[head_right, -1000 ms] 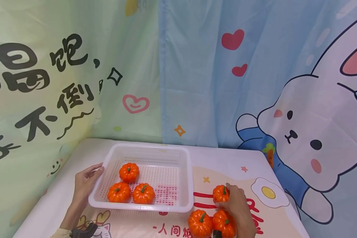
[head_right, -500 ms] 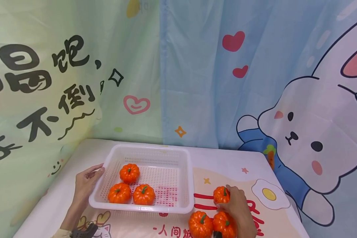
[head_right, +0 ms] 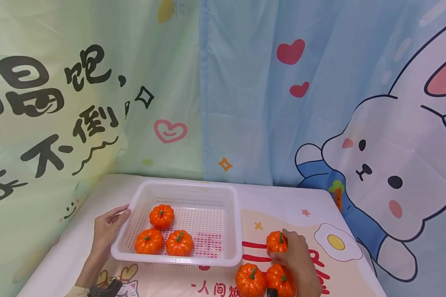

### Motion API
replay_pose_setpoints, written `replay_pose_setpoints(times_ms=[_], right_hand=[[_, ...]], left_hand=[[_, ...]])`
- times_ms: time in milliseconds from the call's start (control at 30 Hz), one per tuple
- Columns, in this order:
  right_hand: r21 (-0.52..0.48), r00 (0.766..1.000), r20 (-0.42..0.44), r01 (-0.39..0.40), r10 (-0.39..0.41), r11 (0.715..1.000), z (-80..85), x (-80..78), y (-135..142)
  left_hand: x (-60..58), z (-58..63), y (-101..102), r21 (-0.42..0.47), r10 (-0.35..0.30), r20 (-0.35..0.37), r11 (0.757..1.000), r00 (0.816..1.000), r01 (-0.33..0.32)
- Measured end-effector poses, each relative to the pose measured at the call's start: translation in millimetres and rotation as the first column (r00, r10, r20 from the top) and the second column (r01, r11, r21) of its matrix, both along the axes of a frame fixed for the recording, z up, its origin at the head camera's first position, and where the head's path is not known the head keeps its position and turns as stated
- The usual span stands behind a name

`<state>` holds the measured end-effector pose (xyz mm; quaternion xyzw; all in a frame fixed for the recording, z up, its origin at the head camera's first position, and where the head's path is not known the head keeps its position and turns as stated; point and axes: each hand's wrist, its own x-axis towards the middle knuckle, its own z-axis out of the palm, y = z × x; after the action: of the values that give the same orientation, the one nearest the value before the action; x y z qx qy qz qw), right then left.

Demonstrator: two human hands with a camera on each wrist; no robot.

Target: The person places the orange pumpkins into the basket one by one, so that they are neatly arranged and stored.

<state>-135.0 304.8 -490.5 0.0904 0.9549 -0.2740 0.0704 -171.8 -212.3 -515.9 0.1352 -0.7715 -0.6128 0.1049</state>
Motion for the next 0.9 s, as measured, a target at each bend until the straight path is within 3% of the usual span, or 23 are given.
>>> replay_pose_setpoints(times_ms=[900], right_hand=[[0.0, 0.997, -0.042, -0.066, 0.065, 0.998, 19.8, 4.0, -8]], left_hand=[[-1.3, -2.4, -1, 0.024, -0.014, -0.016, 1.0, 1.0, 0.014]])
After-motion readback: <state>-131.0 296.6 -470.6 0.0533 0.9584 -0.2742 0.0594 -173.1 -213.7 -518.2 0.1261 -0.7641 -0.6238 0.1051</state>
